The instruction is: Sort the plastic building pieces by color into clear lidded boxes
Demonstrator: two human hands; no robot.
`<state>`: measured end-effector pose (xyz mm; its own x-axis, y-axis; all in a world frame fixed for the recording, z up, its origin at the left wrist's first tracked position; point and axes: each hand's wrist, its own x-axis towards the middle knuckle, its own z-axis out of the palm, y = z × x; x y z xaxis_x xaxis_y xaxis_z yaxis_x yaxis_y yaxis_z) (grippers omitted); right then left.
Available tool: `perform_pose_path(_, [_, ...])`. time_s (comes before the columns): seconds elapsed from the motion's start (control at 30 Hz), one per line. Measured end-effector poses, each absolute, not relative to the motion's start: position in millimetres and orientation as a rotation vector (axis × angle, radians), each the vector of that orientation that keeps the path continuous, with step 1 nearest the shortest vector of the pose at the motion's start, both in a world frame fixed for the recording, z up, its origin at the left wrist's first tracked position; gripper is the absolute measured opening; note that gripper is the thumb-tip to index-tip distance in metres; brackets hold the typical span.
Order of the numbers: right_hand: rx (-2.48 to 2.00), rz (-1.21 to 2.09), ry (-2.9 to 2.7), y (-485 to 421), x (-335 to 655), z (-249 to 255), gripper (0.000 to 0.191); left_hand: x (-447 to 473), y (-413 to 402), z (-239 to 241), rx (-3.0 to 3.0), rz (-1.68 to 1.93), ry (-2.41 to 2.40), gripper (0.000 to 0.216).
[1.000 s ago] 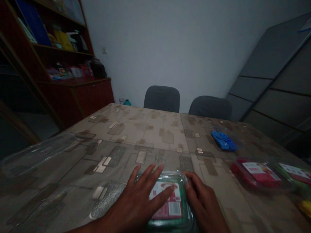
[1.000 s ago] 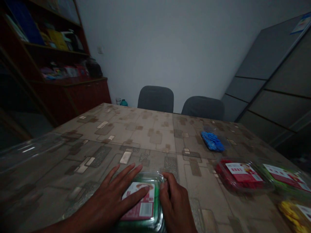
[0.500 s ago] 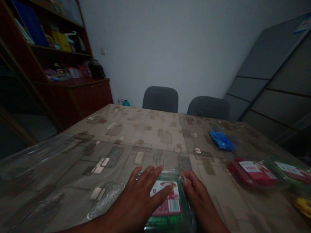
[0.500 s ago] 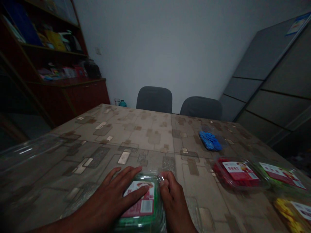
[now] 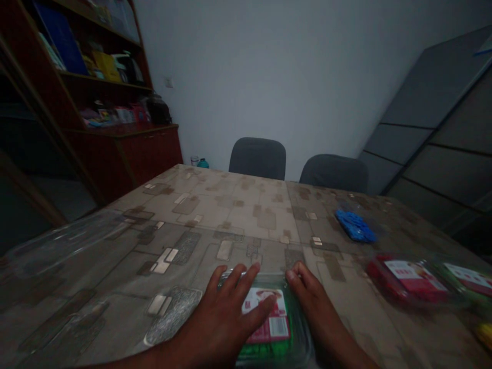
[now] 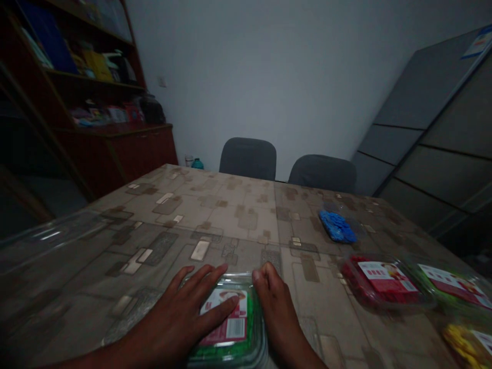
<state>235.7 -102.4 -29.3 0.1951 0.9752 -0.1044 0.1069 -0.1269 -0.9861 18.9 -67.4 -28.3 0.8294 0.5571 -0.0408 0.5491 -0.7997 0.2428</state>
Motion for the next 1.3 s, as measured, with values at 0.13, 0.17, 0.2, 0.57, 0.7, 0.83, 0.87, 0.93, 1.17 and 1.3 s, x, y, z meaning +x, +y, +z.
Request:
perform_pose_path(0.13, [-1.390,1.149,-0.979,-103.3,231.2,-33.5,0.051,18.3,-67.7,-24.5,2.743,0.072,0.845,0.088])
perform_pose_path(0.17, [-1.368,1.174,-0.955,-103.6,231.1,-35.1,0.051,18.3,-67.7,-23.6,2.734,0.074,0.839,0.088])
perform_pose_path(0.2, [-1.352,1.192,-0.938,-103.6,231.7,-36.5,0.051,18.3,-67.7,-22.9,2.727,0.070,0.835,0.088])
perform_pose_path(0.57, [-1.456,1.069,-1.445,-91.8,246.1,-20.4,0.040,19.0,-67.9,-26.1,2.733,0.023,0.879,0.091])
perform_pose_path(0.7, [-1.377,1.251,-1.277,-91.6,239.6,-23.1,0.043,18.4,-67.9,-27.4,2.717,0.073,0.865,0.087])
perform_pose_path(0.83, [-1.337,1.313,-1.119,-90.1,237.3,-29.3,0.048,17.5,-68.9,-27.6,2.723,0.119,0.867,0.087])
perform_pose_path(0.87, [-1.330,1.322,-1.090,-89.4,237.0,-29.8,0.049,17.2,-69.2,-27.4,2.728,0.122,0.872,0.087])
perform_pose_path(0.93, [-1.325,1.335,-1.064,-88.3,236.4,-29.1,0.051,16.8,-69.6,-27.0,2.735,0.123,0.878,0.086])
perform_pose_path(1.17, [-1.401,1.272,-0.982,-98.9,244.0,-21.0,0.055,17.6,-69.4,-23.4,2.717,0.061,0.907,0.088])
perform_pose_path(1.3, [-1.449,1.130,-1.116,-105.6,247.6,-20.2,0.051,18.2,-69.5,-17.4,2.699,0.044,0.887,0.088])
